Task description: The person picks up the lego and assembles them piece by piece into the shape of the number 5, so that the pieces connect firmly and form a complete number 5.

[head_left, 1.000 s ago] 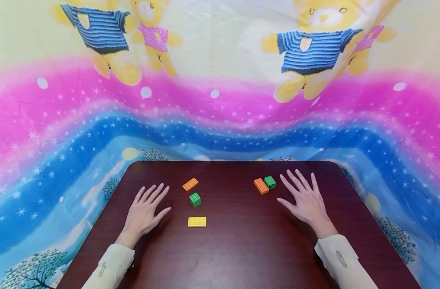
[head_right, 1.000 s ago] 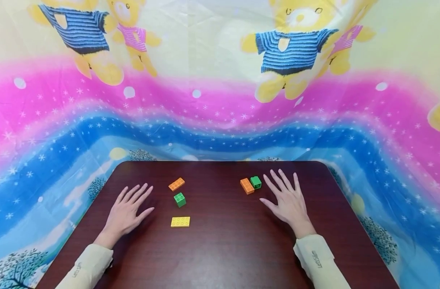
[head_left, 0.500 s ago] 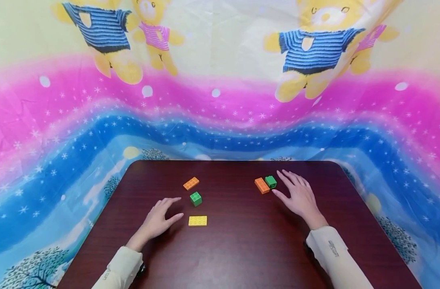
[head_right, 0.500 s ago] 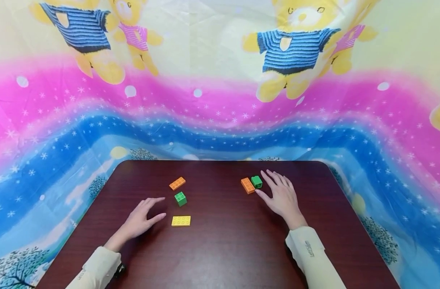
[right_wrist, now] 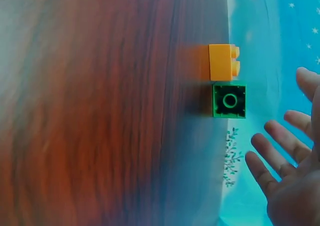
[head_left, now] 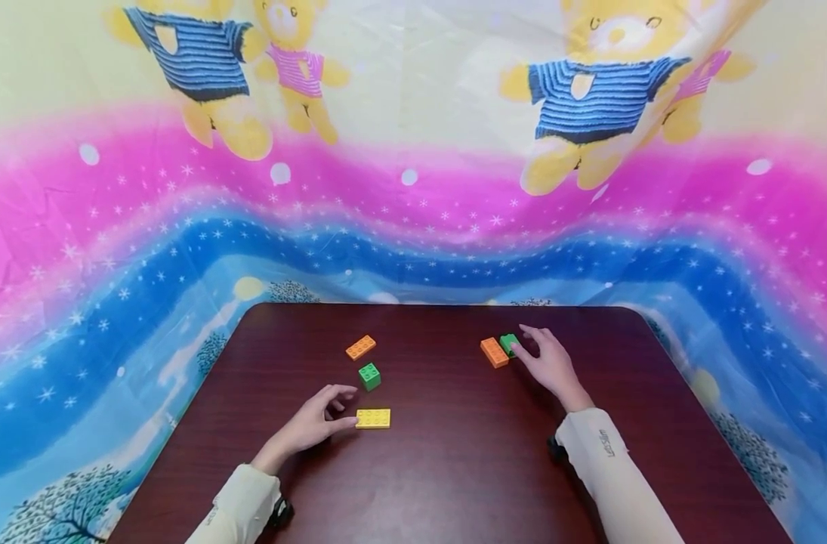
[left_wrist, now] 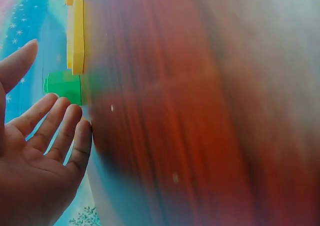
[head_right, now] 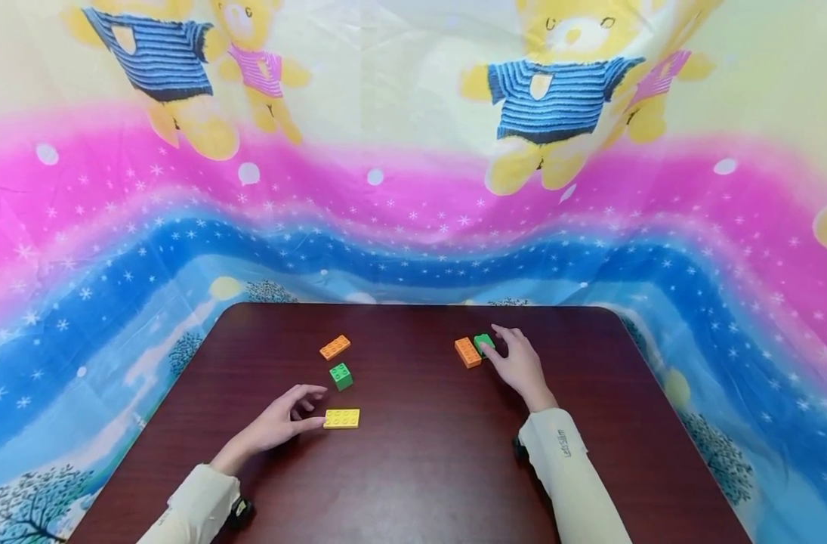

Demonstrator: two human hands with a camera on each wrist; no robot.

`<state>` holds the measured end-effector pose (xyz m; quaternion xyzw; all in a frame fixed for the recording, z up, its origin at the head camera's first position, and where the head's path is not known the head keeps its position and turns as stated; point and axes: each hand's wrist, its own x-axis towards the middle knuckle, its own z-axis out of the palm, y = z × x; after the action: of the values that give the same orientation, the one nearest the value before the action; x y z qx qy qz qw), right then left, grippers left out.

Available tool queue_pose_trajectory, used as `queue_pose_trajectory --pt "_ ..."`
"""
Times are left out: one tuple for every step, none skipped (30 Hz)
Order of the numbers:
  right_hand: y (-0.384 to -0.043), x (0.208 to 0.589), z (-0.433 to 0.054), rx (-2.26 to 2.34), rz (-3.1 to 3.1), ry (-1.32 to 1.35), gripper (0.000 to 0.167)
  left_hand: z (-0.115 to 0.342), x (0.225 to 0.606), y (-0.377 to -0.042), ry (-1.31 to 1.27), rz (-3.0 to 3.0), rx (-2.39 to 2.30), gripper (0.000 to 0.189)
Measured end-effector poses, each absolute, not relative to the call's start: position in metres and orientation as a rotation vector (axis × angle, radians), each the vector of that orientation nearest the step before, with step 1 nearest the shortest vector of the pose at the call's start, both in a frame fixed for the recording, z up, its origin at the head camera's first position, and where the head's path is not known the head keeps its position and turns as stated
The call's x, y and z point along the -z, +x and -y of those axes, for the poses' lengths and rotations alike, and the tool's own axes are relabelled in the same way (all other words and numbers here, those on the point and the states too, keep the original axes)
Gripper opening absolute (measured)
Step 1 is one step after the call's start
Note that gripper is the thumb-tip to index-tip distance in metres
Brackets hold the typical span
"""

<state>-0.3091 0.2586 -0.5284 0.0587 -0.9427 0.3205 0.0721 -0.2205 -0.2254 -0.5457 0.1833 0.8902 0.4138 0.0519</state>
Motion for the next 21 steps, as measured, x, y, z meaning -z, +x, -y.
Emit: queue_pose_trajectory --pt "-0.311 0.53 -0.257 -0.979 2.837 0.167 0.064 0.225 0.546 -0.221 0.56 -2.698 -1.268 0.054" --pt "-0.313 0.531 -0.256 -0.997 2.84 0.155 0.063 0.225 0.546 -0.221 0.566 -2.691 -1.272 0.054" --pt "-0.315 0.532 -0.255 -1.012 2.844 0.142 0.063 0.224 0.547 -0.221 0.574 -2.685 -1.277 0.054" --pt "-0.317 0.534 -0.254 -1.026 2.847 0.125 0.063 0.224 0.547 -0.222 0.584 -2.681 -1.281 0.054" --pt "-0.319 0.535 -0.253 -1.035 2.85 0.115 0.062 0.223 0.547 -0.222 0.592 -2.678 -1.282 0.054" --pt "-0.32 0.536 -0.252 -1.042 2.853 0.107 0.062 0.223 0.548 -0.223 0.603 -2.678 -1.281 0.054" --pt "-0.321 0.537 -0.251 -1.047 2.855 0.102 0.061 0.223 0.548 -0.224 0.616 -2.679 -1.278 0.054" --pt "-0.322 0.538 -0.25 -1.057 2.856 0.092 0.06 0.222 0.549 -0.224 0.627 -2.68 -1.275 0.053" --pt "-0.323 0.539 -0.25 -1.063 2.856 0.085 0.06 0.222 0.549 -0.224 0.635 -2.682 -1.273 0.053" --pt "-0.324 0.54 -0.249 -1.067 2.856 0.08 0.06 0.222 0.55 -0.225 0.643 -2.685 -1.269 0.052" --pt "-0.325 0.54 -0.248 -1.068 2.855 0.078 0.059 0.222 0.55 -0.225 0.644 -2.686 -1.266 0.052" --pt "-0.325 0.541 -0.248 -1.065 2.856 0.074 0.058 0.222 0.55 -0.225 0.641 -2.688 -1.258 0.051" --pt "-0.326 0.541 -0.247 -1.058 2.856 0.072 0.058 0.222 0.551 -0.225 0.64 -2.69 -1.252 0.05" --pt "-0.327 0.541 -0.246 -1.051 2.857 0.07 0.057 0.222 0.551 -0.225 0.641 -2.694 -1.25 0.05" --pt "-0.327 0.54 -0.245 -1.041 2.856 0.066 0.056 0.221 0.551 -0.225 0.639 -2.698 -1.244 0.049" --pt "-0.328 0.541 -0.245 -1.031 2.856 0.061 0.054 0.221 0.551 -0.225 0.643 -2.702 -1.241 0.048" --pt "-0.328 0.541 -0.244 -1.018 2.857 0.057 0.053 0.221 0.551 -0.225 0.644 -2.706 -1.236 0.046" --pt "-0.329 0.542 -0.244 -1.014 2.856 0.051 0.051 0.221 0.551 -0.225 0.651 -2.712 -1.233 0.044" --pt "-0.329 0.542 -0.243 -1.011 2.857 0.049 0.05 0.221 0.552 -0.225 0.659 -2.718 -1.231 0.043" --pt "-0.329 0.543 -0.243 -1.008 2.857 0.045 0.049 0.221 0.552 -0.225 0.665 -2.722 -1.229 0.041" --pt "-0.329 0.544 -0.243 -1.006 2.857 0.039 0.048 0.221 0.553 -0.225 0.668 -2.728 -1.222 0.04"
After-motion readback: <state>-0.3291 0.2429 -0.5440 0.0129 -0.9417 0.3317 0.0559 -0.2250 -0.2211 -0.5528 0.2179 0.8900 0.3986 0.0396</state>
